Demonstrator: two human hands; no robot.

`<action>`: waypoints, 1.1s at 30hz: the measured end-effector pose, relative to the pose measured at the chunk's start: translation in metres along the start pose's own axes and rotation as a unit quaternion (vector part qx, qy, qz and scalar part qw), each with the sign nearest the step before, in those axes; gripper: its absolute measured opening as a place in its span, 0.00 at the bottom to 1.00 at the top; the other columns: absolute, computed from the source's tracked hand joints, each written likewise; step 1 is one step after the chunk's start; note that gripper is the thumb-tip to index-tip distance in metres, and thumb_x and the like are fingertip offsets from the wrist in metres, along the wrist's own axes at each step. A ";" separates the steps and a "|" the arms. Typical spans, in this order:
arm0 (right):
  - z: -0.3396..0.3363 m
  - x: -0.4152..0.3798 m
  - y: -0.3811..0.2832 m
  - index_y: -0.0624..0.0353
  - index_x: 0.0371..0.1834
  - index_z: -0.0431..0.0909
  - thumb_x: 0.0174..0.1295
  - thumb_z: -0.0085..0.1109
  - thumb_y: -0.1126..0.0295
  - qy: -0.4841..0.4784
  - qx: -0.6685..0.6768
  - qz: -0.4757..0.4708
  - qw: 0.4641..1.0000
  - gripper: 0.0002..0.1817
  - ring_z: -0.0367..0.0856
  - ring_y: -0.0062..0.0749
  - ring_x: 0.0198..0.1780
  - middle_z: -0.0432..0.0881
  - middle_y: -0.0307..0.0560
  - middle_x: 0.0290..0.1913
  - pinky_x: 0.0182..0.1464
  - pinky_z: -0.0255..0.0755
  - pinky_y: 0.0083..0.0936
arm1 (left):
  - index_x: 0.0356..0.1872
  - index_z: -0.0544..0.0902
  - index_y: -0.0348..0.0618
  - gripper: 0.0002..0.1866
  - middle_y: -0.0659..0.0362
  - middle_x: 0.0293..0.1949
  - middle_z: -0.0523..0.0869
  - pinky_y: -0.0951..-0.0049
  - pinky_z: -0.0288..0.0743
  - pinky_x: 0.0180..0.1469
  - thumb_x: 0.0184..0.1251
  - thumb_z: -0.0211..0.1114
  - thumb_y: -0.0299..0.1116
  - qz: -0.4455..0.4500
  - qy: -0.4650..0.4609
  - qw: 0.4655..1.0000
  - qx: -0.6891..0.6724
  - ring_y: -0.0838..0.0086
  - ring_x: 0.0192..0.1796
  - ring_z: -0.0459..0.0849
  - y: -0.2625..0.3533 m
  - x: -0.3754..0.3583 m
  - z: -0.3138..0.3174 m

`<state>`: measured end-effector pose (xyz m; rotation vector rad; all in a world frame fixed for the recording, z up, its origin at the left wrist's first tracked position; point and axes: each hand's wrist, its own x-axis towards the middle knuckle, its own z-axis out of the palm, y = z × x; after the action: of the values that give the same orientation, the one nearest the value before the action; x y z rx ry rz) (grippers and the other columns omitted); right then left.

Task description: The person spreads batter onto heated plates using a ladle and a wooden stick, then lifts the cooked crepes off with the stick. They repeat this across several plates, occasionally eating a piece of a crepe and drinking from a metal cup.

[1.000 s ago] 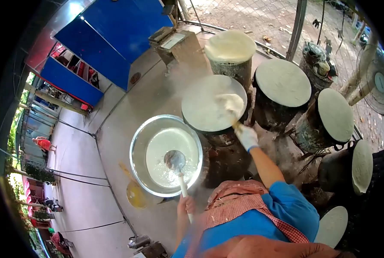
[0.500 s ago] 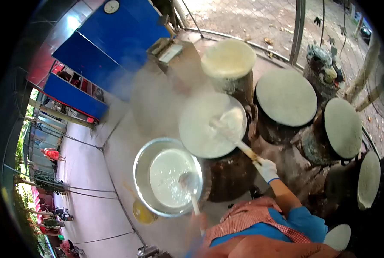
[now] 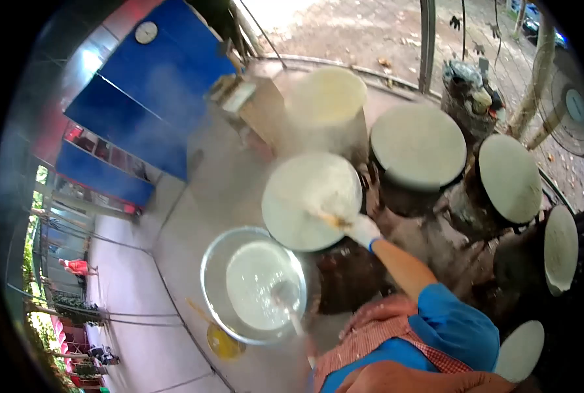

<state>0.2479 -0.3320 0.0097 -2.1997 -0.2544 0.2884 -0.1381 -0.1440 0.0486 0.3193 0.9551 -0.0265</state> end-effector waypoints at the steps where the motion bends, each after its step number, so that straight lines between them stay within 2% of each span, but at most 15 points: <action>1: -0.040 -0.015 -0.023 0.53 0.38 0.83 0.54 0.56 0.52 -0.039 -0.035 0.044 0.998 0.18 0.78 0.54 0.43 0.80 0.60 0.40 0.47 0.73 0.39 | 0.60 0.69 0.62 0.19 0.68 0.20 0.60 0.84 0.54 0.15 0.70 0.50 0.31 -0.004 -0.009 1.000 0.004 0.85 0.16 0.58 0.003 -0.010 0.010; 2: -0.034 0.000 0.021 0.59 0.38 0.82 0.56 0.57 0.58 -0.015 0.036 -0.017 0.999 0.16 0.82 0.45 0.38 0.83 0.56 0.37 0.42 0.74 0.35 | 0.59 0.70 0.62 0.18 0.68 0.20 0.60 0.84 0.55 0.15 0.70 0.50 0.32 -0.008 -0.018 1.000 0.007 0.85 0.16 0.58 0.006 -0.024 0.025; 4: -0.040 0.001 0.056 0.67 0.36 0.81 0.56 0.61 0.66 0.075 0.383 0.137 0.910 0.13 0.81 0.29 0.34 0.84 0.45 0.34 0.39 0.74 0.27 | 0.60 0.71 0.60 0.18 0.68 0.20 0.60 0.84 0.55 0.15 0.71 0.49 0.32 0.021 -0.043 0.998 0.042 0.85 0.16 0.59 0.014 -0.031 0.014; 6: -0.002 -0.037 0.052 0.72 0.39 0.81 0.53 0.65 0.72 0.037 0.405 0.164 0.899 0.14 0.76 0.18 0.36 0.83 0.37 0.35 0.41 0.72 0.20 | 0.61 0.70 0.60 0.19 0.68 0.21 0.60 0.84 0.55 0.15 0.71 0.49 0.32 0.017 -0.062 0.998 0.011 0.85 0.17 0.59 0.020 -0.039 0.008; 7: 0.036 -0.049 0.065 0.69 0.45 0.80 0.52 0.66 0.71 0.058 0.442 0.068 0.892 0.18 0.77 0.20 0.38 0.84 0.40 0.37 0.44 0.72 0.20 | 0.61 0.70 0.60 0.19 0.67 0.21 0.60 0.84 0.55 0.15 0.71 0.49 0.32 0.004 -0.074 0.996 -0.046 0.85 0.17 0.59 0.021 -0.036 0.014; 8: 0.048 -0.062 0.054 0.67 0.48 0.80 0.53 0.66 0.71 0.009 0.439 0.150 0.886 0.19 0.79 0.22 0.41 0.84 0.42 0.40 0.47 0.72 0.23 | 0.61 0.70 0.61 0.19 0.67 0.21 0.61 0.84 0.56 0.15 0.71 0.48 0.32 -0.002 -0.086 0.995 -0.059 0.85 0.17 0.59 0.022 -0.039 0.019; 12: -0.009 -0.060 0.036 0.58 0.48 0.81 0.56 0.63 0.64 0.012 0.183 0.059 0.981 0.17 0.80 0.21 0.39 0.85 0.45 0.38 0.47 0.72 0.20 | 0.61 0.70 0.63 0.19 0.66 0.22 0.61 0.84 0.58 0.17 0.71 0.48 0.32 0.012 -0.080 0.996 -0.035 0.85 0.19 0.60 0.029 -0.047 0.032; 16: -0.061 0.020 0.021 0.53 0.47 0.79 0.59 0.54 0.58 0.071 0.066 0.153 0.983 0.17 0.83 0.38 0.32 0.84 0.50 0.30 0.37 0.73 0.34 | 0.61 0.71 0.62 0.19 0.66 0.23 0.62 0.84 0.59 0.18 0.71 0.48 0.32 0.057 -0.068 0.996 0.007 0.85 0.21 0.62 0.045 -0.021 0.005; 18: -0.041 0.044 0.028 0.44 0.45 0.79 0.60 0.52 0.52 0.087 -0.225 0.030 0.970 0.15 0.82 0.46 0.32 0.82 0.51 0.31 0.34 0.75 0.40 | 0.60 0.71 0.62 0.19 0.66 0.24 0.62 0.84 0.60 0.19 0.71 0.49 0.32 0.019 -0.158 0.986 -0.046 0.85 0.22 0.63 0.056 0.008 -0.029; 20: -0.028 0.033 0.026 0.43 0.43 0.80 0.59 0.52 0.52 0.022 -0.299 -0.085 0.950 0.15 0.82 0.48 0.31 0.80 0.54 0.30 0.33 0.74 0.44 | 0.56 0.74 0.58 0.16 0.68 0.21 0.61 0.85 0.57 0.17 0.70 0.49 0.30 0.047 -0.004 0.999 -0.027 0.86 0.18 0.60 0.056 -0.007 0.041; 21: -0.033 0.022 0.023 0.42 0.42 0.80 0.59 0.53 0.51 -0.013 -0.297 -0.116 0.948 0.14 0.81 0.50 0.29 0.79 0.55 0.29 0.31 0.74 0.46 | 0.55 0.74 0.57 0.15 0.68 0.20 0.60 0.85 0.56 0.16 0.70 0.50 0.30 0.109 0.066 0.991 0.048 0.86 0.17 0.58 0.052 -0.006 0.054; 25: -0.067 0.001 0.035 0.44 0.39 0.79 0.59 0.53 0.52 0.060 -0.261 -0.075 0.960 0.13 0.80 0.51 0.27 0.79 0.54 0.26 0.29 0.74 0.44 | 0.45 0.76 0.52 0.09 0.69 0.16 0.60 0.85 0.54 0.13 0.69 0.49 0.28 0.106 -0.015 0.993 0.053 0.85 0.15 0.58 0.083 0.046 0.084; 27: -0.047 -0.004 0.057 0.45 0.37 0.78 0.60 0.52 0.51 0.130 -0.292 -0.057 0.946 0.13 0.80 0.51 0.27 0.78 0.53 0.24 0.30 0.74 0.45 | 0.23 0.63 0.51 0.11 0.71 0.16 0.62 0.81 0.53 0.15 0.65 0.53 0.28 0.121 -0.052 0.987 0.095 0.85 0.16 0.60 0.094 0.077 0.103; 31: -0.053 -0.041 0.040 0.40 0.45 0.79 0.59 0.54 0.51 0.037 -0.306 -0.093 0.947 0.14 0.79 0.48 0.26 0.78 0.52 0.25 0.29 0.74 0.42 | 0.26 0.62 0.46 0.11 0.66 0.17 0.62 0.81 0.53 0.12 0.65 0.55 0.27 0.108 -0.008 0.991 0.077 0.81 0.14 0.59 0.097 0.116 0.167; 33: -0.058 -0.046 0.050 0.40 0.45 0.80 0.58 0.55 0.52 0.105 -0.304 -0.058 0.945 0.14 0.78 0.48 0.23 0.77 0.51 0.24 0.27 0.73 0.42 | 0.31 0.62 0.47 0.10 0.64 0.17 0.63 0.80 0.54 0.12 0.63 0.56 0.25 0.132 0.018 0.985 0.108 0.80 0.13 0.60 0.087 0.114 0.203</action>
<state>0.2249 -0.4185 0.0091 -2.7833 -0.3909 -0.1140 0.1037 -0.1046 0.0876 0.6456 0.9411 0.1189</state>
